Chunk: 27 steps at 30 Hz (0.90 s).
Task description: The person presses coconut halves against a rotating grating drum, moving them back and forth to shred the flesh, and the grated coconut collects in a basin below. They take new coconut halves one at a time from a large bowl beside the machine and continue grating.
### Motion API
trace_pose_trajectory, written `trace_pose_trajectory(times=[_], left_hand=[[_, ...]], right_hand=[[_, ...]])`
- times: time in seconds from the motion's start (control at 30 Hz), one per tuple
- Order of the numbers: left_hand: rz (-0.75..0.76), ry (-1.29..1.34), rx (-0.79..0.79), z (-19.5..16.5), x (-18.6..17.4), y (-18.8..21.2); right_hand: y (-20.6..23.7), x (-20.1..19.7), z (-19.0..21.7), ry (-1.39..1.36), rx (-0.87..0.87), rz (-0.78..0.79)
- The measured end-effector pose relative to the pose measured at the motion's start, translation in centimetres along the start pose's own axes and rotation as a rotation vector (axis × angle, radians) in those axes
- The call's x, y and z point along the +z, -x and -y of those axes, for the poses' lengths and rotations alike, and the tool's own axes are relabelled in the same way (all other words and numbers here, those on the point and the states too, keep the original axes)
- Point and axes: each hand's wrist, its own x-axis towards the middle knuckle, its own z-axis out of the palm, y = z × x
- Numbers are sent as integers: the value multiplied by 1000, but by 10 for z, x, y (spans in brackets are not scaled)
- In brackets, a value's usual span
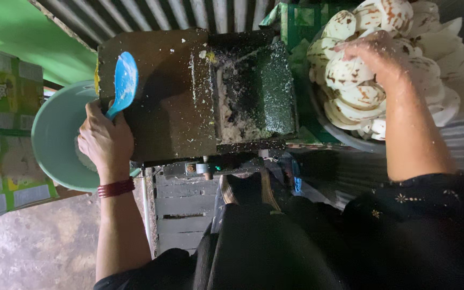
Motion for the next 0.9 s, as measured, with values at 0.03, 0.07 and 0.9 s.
trace_pose_trajectory(times=[0.03, 0.07, 0.9], left_hand=[[5, -4, -17, 0, 0, 0], [5, -4, -10, 0, 0, 0], [-1, -49, 1, 1, -1, 3]], right_hand=[[0, -3, 4, 20, 65, -12], [0, -4, 6, 47, 36, 4], [48, -125, -24, 1442, -370, -422]])
